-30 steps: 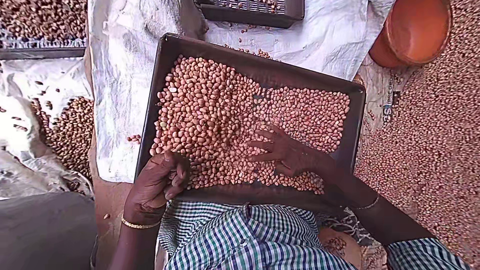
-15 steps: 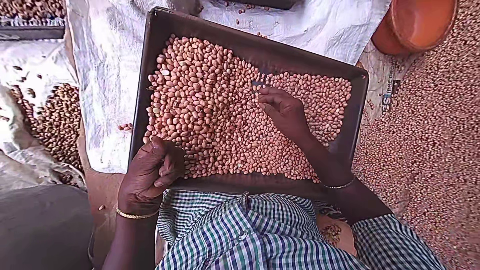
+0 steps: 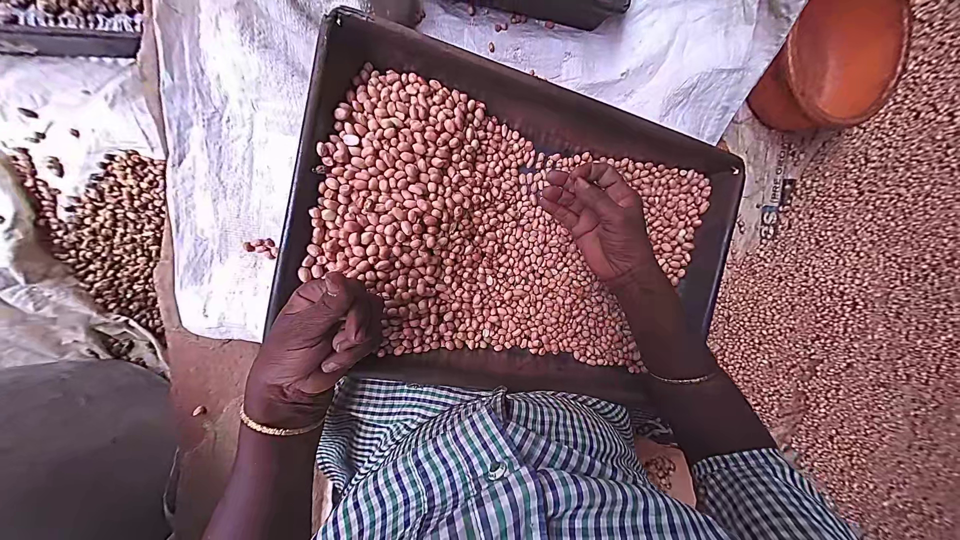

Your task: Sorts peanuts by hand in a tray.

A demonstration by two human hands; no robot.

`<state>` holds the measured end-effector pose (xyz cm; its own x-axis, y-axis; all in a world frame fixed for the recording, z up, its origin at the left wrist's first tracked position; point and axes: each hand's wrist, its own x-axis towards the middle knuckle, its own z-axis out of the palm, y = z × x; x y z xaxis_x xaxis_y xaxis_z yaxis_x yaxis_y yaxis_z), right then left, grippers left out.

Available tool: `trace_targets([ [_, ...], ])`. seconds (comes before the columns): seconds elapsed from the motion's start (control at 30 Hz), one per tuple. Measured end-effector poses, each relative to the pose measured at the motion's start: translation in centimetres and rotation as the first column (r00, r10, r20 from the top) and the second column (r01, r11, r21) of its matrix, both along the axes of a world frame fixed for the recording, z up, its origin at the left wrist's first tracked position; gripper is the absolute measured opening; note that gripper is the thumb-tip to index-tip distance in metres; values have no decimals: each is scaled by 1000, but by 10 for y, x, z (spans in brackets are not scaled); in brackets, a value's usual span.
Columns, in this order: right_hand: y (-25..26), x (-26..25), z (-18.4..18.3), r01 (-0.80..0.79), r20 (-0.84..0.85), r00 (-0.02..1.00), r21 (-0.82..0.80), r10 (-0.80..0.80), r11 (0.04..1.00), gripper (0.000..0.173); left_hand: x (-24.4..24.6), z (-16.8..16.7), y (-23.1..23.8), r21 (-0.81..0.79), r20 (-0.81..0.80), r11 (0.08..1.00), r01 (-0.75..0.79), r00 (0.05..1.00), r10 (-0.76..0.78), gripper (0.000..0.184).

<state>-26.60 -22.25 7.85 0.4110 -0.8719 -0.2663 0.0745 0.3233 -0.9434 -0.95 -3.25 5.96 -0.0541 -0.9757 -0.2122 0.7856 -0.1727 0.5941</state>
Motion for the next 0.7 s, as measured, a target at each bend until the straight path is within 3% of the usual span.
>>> trace_targets([
  [0.1, 7, -3, 7, -21, -9, 1000, 207, 24, 978, 33, 0, -1, -1, -14, 16, 1000, -4, 1000, 4, 41],
  [0.23, 23, -18, 8, -164, 126, 983, 242, 137, 956, 37, 1, -2, 2, -8, 9, 1000, -26, 1000, 27, 44],
  [0.4, 35, -21, 14, -232, 75, 970, -1, 231, 973, 26, 1, 0, -1, 5, 8, 999, -33, 999, 33, 47],
  [0.5, 42, -21, 20, -275, -239, 945, -215, 222, 937, 20, 1, 0, 0, 11, 8, 999, -43, 999, 43, 49],
  [0.57, 37, -23, 23, -440, -512, 819, -269, 260, 857, 15, -2, -1, -2, 29, 9, 998, -47, 999, 47, 50],
  [0.6, 30, -22, 24, -569, -640, 699, -226, 320, 791, 14, -3, 1, -3, 40, 9, 998, -53, 999, 53, 50],
  [0.7, 8, 9, 35, -845, -870, 177, 105, 459, 524, 15, -3, 5, -5, 43, 15, 998, -52, 999, 51, 48],
])
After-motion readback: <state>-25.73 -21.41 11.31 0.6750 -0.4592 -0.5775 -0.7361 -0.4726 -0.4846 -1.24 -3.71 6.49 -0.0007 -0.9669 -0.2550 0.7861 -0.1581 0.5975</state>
